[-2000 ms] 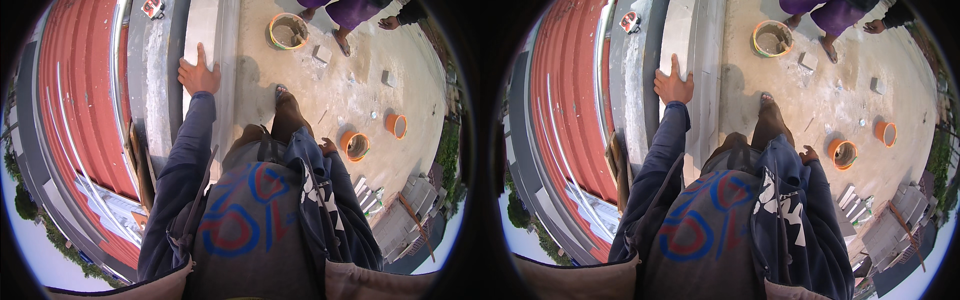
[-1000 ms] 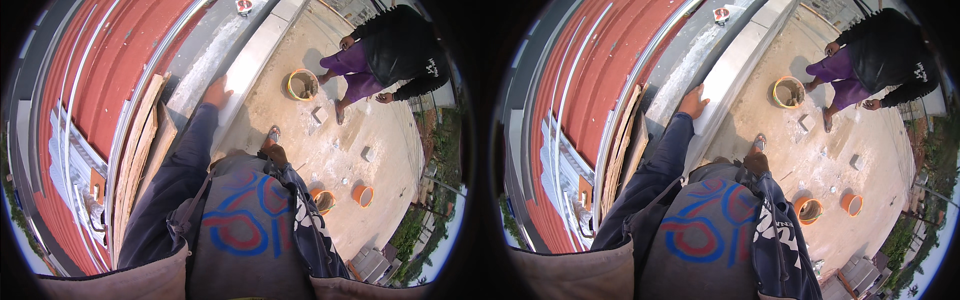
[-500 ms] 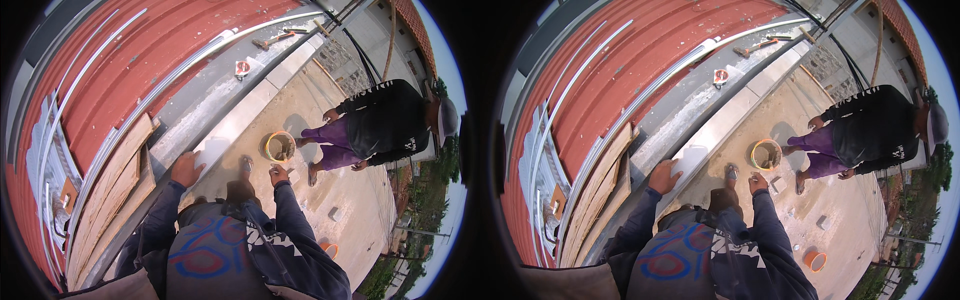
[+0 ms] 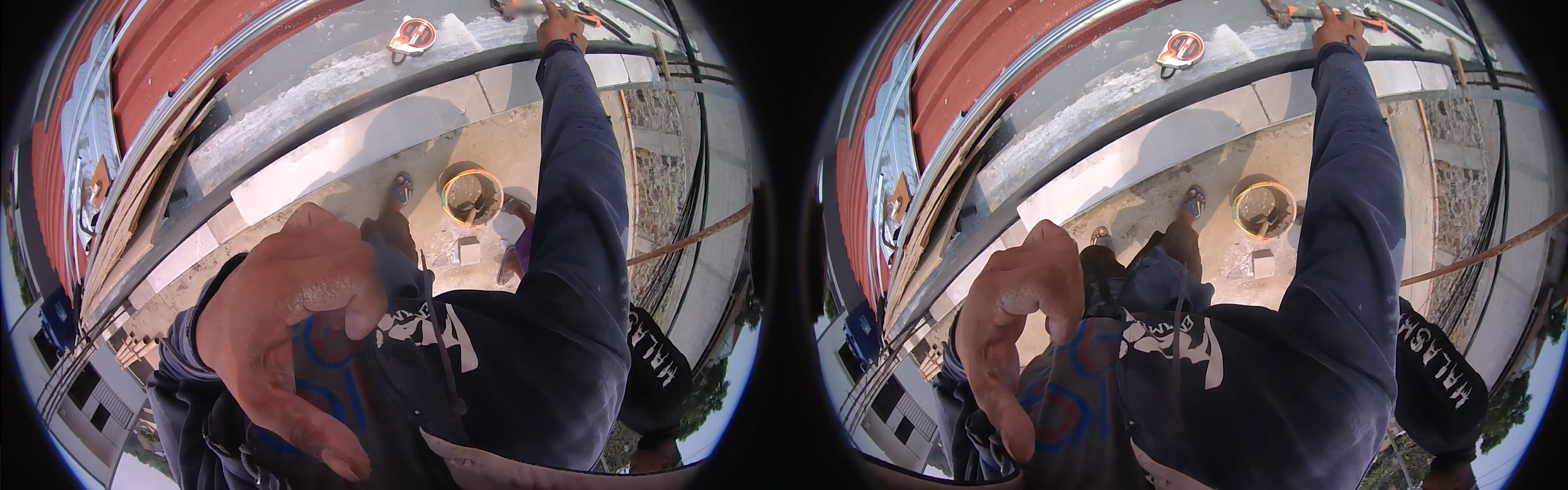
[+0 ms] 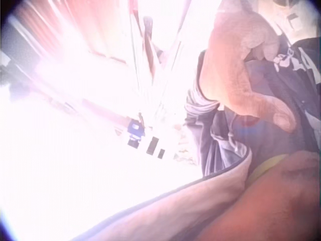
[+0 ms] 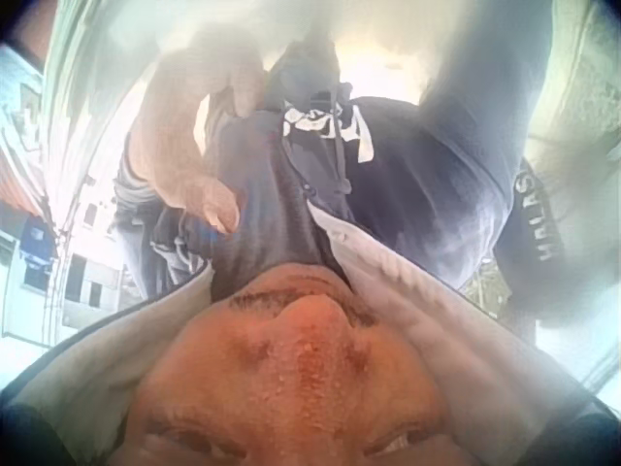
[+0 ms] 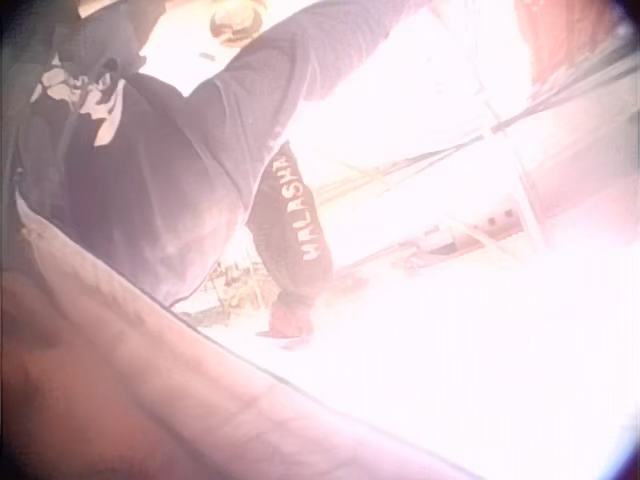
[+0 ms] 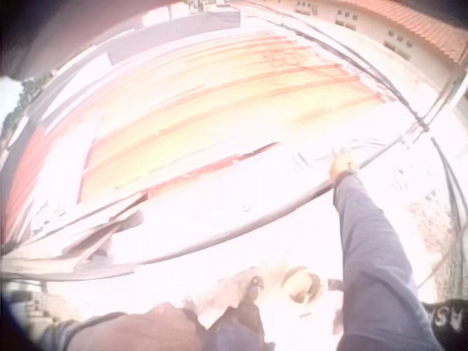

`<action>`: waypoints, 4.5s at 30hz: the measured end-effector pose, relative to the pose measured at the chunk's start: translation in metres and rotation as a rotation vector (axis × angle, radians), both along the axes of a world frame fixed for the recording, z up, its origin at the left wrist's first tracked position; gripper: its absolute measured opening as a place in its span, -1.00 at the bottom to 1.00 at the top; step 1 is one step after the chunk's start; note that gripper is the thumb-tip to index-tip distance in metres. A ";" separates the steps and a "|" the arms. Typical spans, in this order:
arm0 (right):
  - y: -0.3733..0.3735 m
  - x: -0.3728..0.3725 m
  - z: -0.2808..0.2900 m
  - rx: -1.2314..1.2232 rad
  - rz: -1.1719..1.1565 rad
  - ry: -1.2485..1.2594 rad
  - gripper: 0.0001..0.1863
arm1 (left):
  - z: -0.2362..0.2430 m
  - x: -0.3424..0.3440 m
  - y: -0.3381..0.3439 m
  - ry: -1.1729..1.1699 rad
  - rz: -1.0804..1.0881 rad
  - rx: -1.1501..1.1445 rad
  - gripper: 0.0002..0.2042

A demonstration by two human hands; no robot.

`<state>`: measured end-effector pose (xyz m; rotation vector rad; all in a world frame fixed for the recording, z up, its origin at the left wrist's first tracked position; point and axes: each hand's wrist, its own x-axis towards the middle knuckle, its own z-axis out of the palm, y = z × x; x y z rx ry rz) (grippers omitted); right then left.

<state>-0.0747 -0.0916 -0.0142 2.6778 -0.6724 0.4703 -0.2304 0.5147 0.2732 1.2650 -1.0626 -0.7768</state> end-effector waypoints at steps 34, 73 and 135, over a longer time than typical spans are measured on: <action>0.447 -0.504 -0.081 1.479 -0.373 -0.300 -0.58 | -0.290 -0.017 0.283 -0.422 0.892 1.119 -0.22; 0.685 -0.352 -0.011 0.994 0.195 -0.012 -0.43 | -0.239 -0.107 0.416 -0.176 0.399 0.679 -0.48; 0.576 -0.334 -0.015 0.954 0.608 0.280 -0.26 | -0.425 -0.045 0.261 0.432 0.984 0.220 0.03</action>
